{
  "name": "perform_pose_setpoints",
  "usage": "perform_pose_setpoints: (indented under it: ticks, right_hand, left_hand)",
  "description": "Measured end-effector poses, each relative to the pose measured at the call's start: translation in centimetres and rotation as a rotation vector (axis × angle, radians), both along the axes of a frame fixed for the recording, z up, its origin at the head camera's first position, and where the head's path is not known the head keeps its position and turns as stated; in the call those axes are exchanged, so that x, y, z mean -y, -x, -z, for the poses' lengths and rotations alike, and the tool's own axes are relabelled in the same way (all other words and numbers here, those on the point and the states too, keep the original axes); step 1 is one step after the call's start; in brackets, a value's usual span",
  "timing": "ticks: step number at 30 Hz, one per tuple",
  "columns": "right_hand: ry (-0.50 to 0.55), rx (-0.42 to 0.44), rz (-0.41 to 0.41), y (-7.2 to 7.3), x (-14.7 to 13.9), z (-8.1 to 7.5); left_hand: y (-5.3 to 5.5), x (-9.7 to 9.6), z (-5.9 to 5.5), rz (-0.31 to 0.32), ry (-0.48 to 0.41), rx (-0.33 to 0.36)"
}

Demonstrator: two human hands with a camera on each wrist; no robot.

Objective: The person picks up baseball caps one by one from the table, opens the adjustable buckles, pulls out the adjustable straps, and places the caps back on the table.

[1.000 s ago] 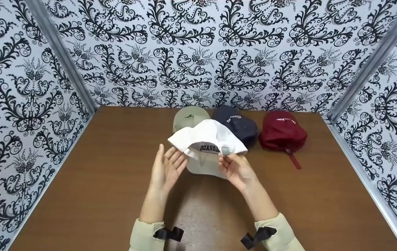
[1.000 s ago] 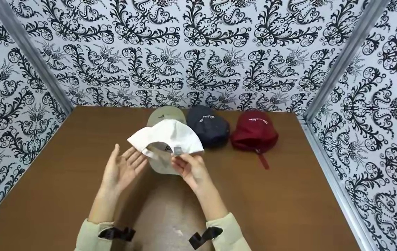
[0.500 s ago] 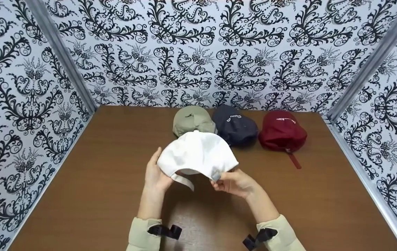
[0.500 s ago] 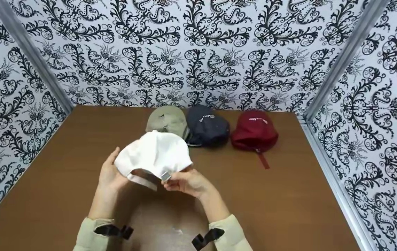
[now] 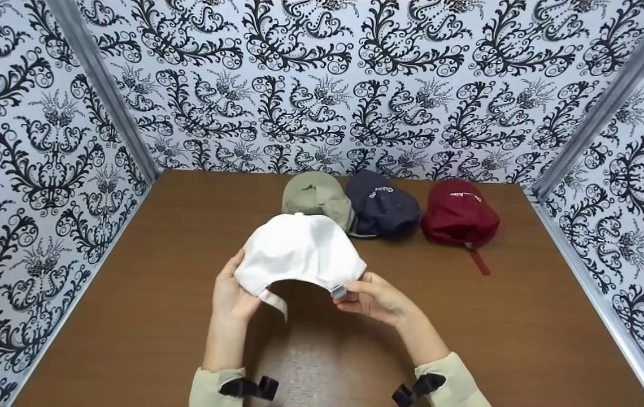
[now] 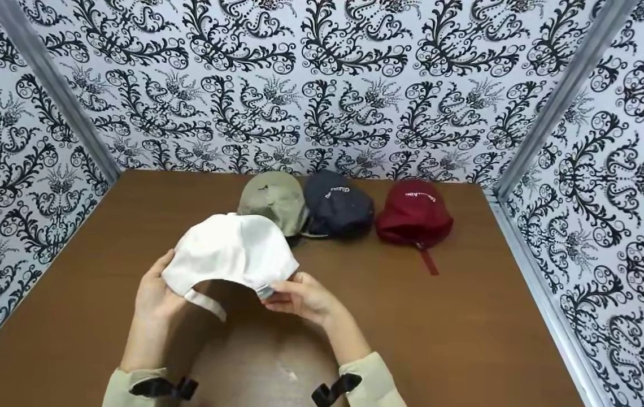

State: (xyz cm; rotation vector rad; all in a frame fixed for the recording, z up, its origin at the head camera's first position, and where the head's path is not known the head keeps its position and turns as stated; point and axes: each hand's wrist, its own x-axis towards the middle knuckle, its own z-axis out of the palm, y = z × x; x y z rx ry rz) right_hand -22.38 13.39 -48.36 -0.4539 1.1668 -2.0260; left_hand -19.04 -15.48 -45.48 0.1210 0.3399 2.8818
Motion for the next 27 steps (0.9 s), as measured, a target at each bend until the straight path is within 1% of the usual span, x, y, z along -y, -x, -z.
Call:
perform_pose_setpoints:
  ticks: [4,6,8,10,12,15,18,20,21,24,26,27]
  right_hand:
    - [-0.012,0.020,0.037,-0.1,0.6,0.2]
    - [-0.033,0.028,0.042,-0.3,0.9,0.3]
    - [-0.080,0.032,0.034,-0.5,1.2,0.4]
    - [-0.139,0.039,0.022,-0.7,1.4,0.5]
    - [-0.192,0.050,0.014,-0.7,1.7,0.7]
    - [-0.243,0.072,0.018,-0.7,2.3,0.9]
    - [-0.271,0.087,0.039,-0.4,3.0,1.1]
    - [-0.274,0.100,0.069,-0.1,3.3,1.2]
    - [-0.269,0.105,0.087,0.0,3.5,1.2]
    - [-0.226,0.130,0.153,0.4,3.6,1.2]
    - [-0.185,0.147,0.191,0.5,3.5,1.2]
    - [-0.164,0.157,0.208,0.6,3.5,1.2]
  left_hand:
    - [-1.1,1.1,0.8,0.080,-0.043,-0.050]
    - [-1.9,1.8,1.3,0.111,-0.058,-0.057]
    - [-2.7,2.5,1.9,0.134,-0.065,-0.049]
    - [-3.5,3.2,2.6,0.143,-0.057,-0.034]
    - [-4.1,3.7,3.2,0.144,-0.031,-0.013]
    - [-4.6,4.4,4.0,0.132,0.004,0.022]
    - [-4.7,4.7,4.5,0.105,0.026,0.082]
    - [-4.5,4.8,4.5,0.076,0.036,0.128]
    - [-4.2,4.8,4.6,0.064,0.036,0.140]
    - [-3.2,4.9,4.5,0.032,0.037,0.163]
    - [-2.2,5.0,4.4,0.015,0.038,0.174]
    - [-1.6,5.0,4.4,0.002,0.046,0.191]
